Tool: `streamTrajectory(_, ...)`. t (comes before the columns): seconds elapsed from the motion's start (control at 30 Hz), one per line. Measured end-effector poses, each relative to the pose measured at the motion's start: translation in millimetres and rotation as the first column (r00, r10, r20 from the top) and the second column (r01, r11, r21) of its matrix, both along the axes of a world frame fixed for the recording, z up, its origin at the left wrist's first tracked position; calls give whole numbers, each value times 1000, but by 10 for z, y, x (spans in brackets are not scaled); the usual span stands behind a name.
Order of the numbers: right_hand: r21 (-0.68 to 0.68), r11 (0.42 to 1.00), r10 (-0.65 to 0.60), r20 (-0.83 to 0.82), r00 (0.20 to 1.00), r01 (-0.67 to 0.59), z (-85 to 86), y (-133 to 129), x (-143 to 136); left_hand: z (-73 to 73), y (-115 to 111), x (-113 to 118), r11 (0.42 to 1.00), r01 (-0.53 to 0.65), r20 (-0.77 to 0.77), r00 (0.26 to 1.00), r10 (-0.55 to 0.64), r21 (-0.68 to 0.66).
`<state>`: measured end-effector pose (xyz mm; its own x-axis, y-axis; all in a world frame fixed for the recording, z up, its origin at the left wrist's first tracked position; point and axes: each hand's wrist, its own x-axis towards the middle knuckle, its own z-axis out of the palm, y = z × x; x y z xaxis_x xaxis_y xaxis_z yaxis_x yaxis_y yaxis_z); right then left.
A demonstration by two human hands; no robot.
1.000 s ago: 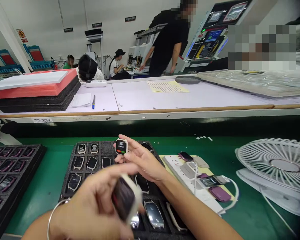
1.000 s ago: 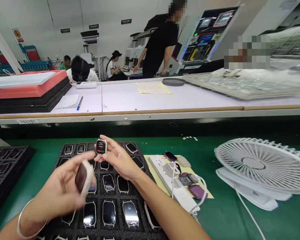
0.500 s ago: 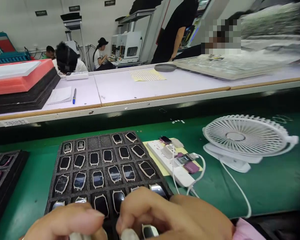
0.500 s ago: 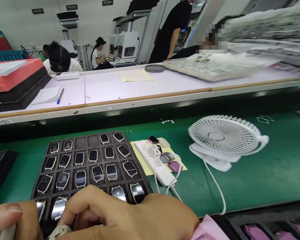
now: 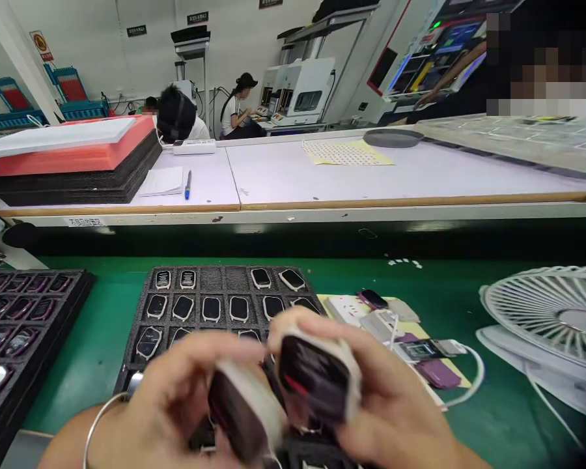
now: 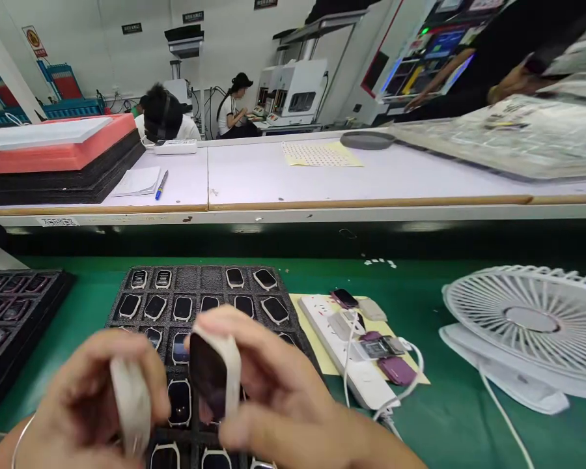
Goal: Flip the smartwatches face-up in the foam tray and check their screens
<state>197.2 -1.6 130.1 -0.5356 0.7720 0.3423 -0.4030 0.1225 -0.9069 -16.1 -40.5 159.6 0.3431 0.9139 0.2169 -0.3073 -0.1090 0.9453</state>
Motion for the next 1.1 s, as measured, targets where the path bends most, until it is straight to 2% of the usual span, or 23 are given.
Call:
streamTrajectory(0.07, -119, 993, 23, -50, 998, -29, -28, 185, -88, -75, 171, 27, 987, -161, 20, 987, 161, 20)
streamTrajectory(0.17, -288, 958, -34, -115, 993, -1, -99, 501, -186, -228, 542, 40, 931, -364, -29, 931, 364, 11)
streamTrajectory(0.27, -394, 919, -40, -166, 985, -30, -173, 698, -239, -381, 838, 15, 900, -436, -90, 897, 432, -20)
streamTrajectory(0.4, -478, 876, -42, -194, 980, -57, -265, 788, -272, -514, 967, -13, 899, -429, -105, 901, 420, -84)
streamTrajectory(0.53, -537, 842, -56, -180, 982, -50, -341, 848, -287, -526, 947, 0, 909, -390, -97, 920, 379, -146)
streamTrajectory(0.8, -505, 863, -72, -150, 986, -13, -373, 903, -280, -439, 891, -8, 920, -321, -11, 945, 327, -224)
streamTrajectory(1.1, -515, 856, -117, -131, 984, 33, -486, 996, -317, -509, 933, -23, 916, -324, -9, 943, 331, -235)
